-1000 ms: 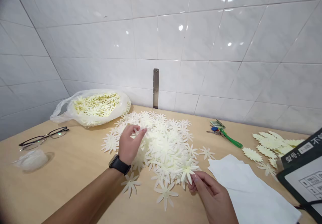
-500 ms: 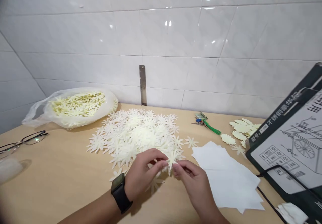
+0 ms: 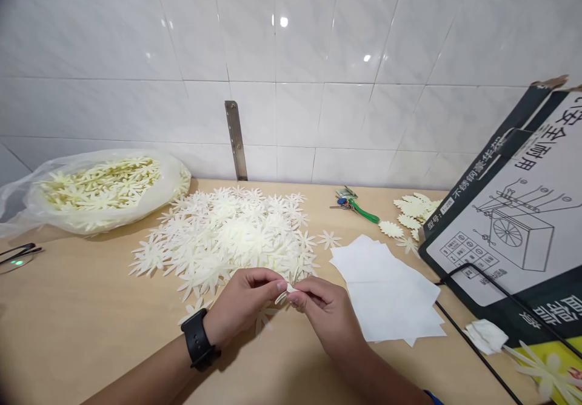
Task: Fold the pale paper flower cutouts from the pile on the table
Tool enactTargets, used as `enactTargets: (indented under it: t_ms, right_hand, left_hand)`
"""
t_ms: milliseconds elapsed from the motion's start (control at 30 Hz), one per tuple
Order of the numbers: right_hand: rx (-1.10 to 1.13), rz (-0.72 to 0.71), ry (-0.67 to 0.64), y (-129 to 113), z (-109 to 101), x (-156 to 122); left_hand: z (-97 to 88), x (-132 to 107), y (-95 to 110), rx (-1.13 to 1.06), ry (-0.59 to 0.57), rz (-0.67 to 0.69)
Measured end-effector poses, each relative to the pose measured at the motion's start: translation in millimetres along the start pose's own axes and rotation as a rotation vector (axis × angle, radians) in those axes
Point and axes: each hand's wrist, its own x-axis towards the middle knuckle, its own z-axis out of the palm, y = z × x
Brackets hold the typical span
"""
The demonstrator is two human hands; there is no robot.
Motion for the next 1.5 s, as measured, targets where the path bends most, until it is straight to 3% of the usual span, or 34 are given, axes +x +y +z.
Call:
enactTargets:
  t_ms: [267, 467, 533, 733, 833, 1000, 1200, 1333, 1500]
  right_hand:
    - [0.031, 0.0, -0.01, -4.9, 2.3, -1.7]
    - [-0.001, -0.019, 0.026, -5.1, 3.3, -1.6]
    - [-0.016, -0.02, 0.047, -4.7, 2.9, -2.2]
    - [0.017, 0.011, 0.038, -8.0, 3.5, -1.4]
    - [0.074, 0.025, -0.02, -10.2, 4.8, -0.5]
    - [0.186, 0.082, -0.057, -8.2, 4.0, -0.7]
    - [0.304, 0.159, -0.06, -0.5, 3.8, 0.5]
    - [0.338, 0.194, -0.024, 1.1, 3.7, 2.3]
    - [0.352, 0.238, 0.05, -0.8, -0.3, 6.5]
  left_hand:
    - [0.7, -6.6, 4.8, 0.126, -0.01, 0.125]
    - [4.1, -14.4, 3.0, 0.41, 0.072, 0.349]
    - [3.3, -14.1, 5.2, 0.413, 0.093, 0.335]
    - [2.4, -9.6, 14.0, 0.228, 0.147, 0.123]
    - [3.2, -10.6, 12.7, 0.285, 0.122, 0.146]
    - [1.0, -12.6, 10.4, 0.489, 0.073, 0.322]
    - [-3.1, -6.9, 12.5, 0.251, 0.046, 0.176]
    - [-12.6, -2.2, 17.0, 0.168, 0.151, 0.21]
    - [-43.8, 9.9, 28.0, 0.094, 0.508, 0.363]
